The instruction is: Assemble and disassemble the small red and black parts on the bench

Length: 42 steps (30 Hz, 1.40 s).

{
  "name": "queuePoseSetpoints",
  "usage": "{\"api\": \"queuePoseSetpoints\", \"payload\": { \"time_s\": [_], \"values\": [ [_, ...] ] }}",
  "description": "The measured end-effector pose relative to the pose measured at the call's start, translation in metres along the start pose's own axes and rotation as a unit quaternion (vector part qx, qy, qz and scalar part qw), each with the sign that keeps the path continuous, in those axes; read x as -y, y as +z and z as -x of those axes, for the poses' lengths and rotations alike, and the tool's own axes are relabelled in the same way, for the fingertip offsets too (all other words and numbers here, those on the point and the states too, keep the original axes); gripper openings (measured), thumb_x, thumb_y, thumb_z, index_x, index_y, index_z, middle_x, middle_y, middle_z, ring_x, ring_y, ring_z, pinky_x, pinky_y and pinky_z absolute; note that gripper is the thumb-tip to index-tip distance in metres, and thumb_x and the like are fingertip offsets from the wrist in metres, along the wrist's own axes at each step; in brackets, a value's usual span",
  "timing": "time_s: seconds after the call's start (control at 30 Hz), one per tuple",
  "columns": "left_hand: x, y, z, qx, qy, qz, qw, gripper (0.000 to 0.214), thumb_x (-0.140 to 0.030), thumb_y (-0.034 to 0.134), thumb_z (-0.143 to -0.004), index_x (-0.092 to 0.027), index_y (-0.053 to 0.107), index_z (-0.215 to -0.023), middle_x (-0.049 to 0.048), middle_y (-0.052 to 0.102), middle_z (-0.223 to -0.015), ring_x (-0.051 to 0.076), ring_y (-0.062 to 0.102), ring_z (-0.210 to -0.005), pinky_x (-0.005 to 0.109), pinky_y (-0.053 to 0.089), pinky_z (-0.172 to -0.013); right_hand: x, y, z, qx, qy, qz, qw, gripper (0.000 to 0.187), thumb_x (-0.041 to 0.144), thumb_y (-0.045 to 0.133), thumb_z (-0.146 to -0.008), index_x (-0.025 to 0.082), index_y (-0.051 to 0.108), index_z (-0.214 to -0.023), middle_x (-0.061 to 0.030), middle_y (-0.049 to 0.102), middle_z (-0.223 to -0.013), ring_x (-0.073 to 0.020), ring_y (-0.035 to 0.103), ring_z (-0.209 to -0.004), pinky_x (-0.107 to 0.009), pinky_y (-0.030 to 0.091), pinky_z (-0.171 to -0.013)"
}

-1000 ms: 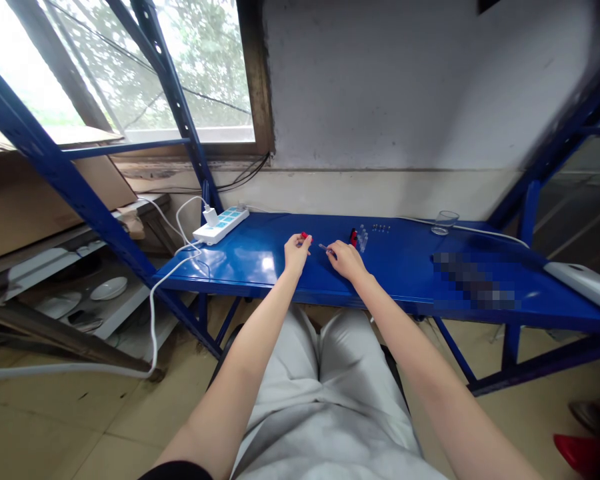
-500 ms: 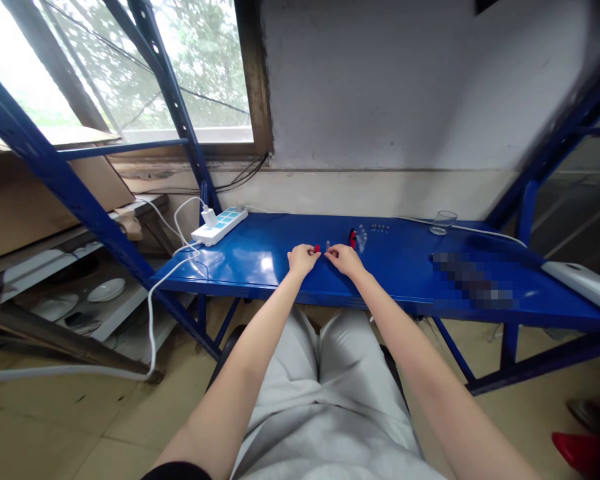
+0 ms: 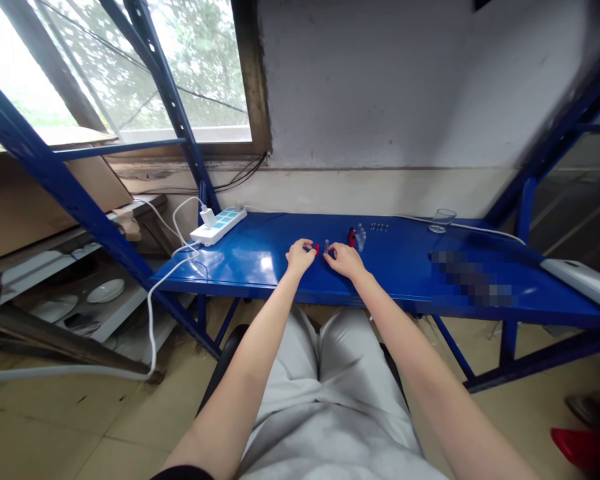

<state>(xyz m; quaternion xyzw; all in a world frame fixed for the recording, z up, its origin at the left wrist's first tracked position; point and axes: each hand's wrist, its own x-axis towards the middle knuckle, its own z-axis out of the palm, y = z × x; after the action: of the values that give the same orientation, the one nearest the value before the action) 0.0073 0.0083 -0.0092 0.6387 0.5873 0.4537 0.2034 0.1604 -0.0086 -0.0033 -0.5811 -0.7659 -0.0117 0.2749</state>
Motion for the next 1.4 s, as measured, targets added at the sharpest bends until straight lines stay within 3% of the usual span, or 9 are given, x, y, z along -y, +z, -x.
{"api": "queuePoseSetpoints", "payload": {
  "time_s": [0.23, 0.5, 0.73, 0.83, 1.0, 1.4],
  "values": [
    [-0.001, -0.008, 0.003, -0.089, 0.007, 0.1, 0.991, 0.016, -0.009, 0.046, -0.072, -0.016, 0.058, -0.081, 0.0039, 0.062, -0.082, 0.012, 0.056, -0.074, 0.023, 0.044, -0.071, 0.003, -0.005, 0.005, -0.004, 0.061, -0.013, 0.998, 0.018, 0.034, 0.044, -0.08, 0.019, 0.05, -0.09, -0.0031, 0.061, -0.07, -0.0157, 0.053, -0.058, -0.025, 0.03, -0.049],
    [0.005, -0.004, 0.0, -0.096, 0.037, 0.092, 0.99, 0.017, -0.006, 0.047, -0.072, -0.015, 0.058, -0.08, 0.0045, 0.062, -0.082, 0.012, 0.056, -0.074, 0.025, 0.045, -0.071, 0.006, -0.01, 0.005, 0.023, 0.075, 0.003, 0.997, 0.013, 0.029, 0.045, -0.079, 0.02, 0.048, -0.087, -0.0024, 0.061, -0.071, -0.015, 0.054, -0.062, -0.023, 0.028, -0.05],
    [0.001, -0.002, 0.005, -0.064, 0.173, 0.017, 0.983, 0.028, -0.006, 0.045, -0.074, -0.017, 0.06, -0.095, 0.0055, 0.061, -0.093, 0.015, 0.054, -0.085, 0.029, 0.044, -0.081, 0.004, -0.006, 0.004, 0.03, 0.075, 0.02, 0.996, 0.016, 0.031, 0.045, -0.08, 0.019, 0.051, -0.089, -0.0039, 0.062, -0.078, -0.0152, 0.055, -0.067, -0.023, 0.03, -0.052],
    [-0.001, -0.002, 0.009, -0.039, 0.2, -0.032, 0.979, 0.028, -0.01, 0.047, -0.076, -0.02, 0.061, -0.098, 0.0052, 0.06, -0.097, 0.017, 0.053, -0.089, 0.033, 0.042, -0.084, 0.002, -0.004, 0.004, 0.037, 0.06, 0.035, 0.997, 0.02, 0.035, 0.047, -0.079, 0.018, 0.053, -0.09, -0.0055, 0.062, -0.083, -0.0159, 0.056, -0.071, -0.024, 0.032, -0.054],
    [0.002, -0.001, 0.01, -0.01, 0.186, -0.068, 0.98, 0.026, -0.013, 0.052, -0.075, -0.021, 0.063, -0.097, 0.006, 0.059, -0.098, 0.019, 0.052, -0.089, 0.034, 0.042, -0.083, 0.002, -0.003, 0.002, 0.046, 0.024, 0.053, 0.997, 0.027, 0.04, 0.048, -0.08, 0.017, 0.056, -0.09, -0.0075, 0.062, -0.087, -0.0181, 0.056, -0.079, -0.025, 0.034, -0.057],
    [0.005, 0.002, 0.005, -0.055, 0.113, -0.008, 0.992, 0.013, -0.01, 0.053, -0.074, -0.019, 0.059, -0.082, 0.0032, 0.059, -0.084, 0.014, 0.054, -0.072, 0.028, 0.044, -0.071, 0.004, -0.002, 0.0, 0.045, -0.002, 0.07, 0.997, 0.028, 0.04, 0.046, -0.082, 0.016, 0.059, -0.09, -0.0083, 0.063, -0.087, -0.0181, 0.056, -0.08, -0.026, 0.036, -0.062]
  ]
}}
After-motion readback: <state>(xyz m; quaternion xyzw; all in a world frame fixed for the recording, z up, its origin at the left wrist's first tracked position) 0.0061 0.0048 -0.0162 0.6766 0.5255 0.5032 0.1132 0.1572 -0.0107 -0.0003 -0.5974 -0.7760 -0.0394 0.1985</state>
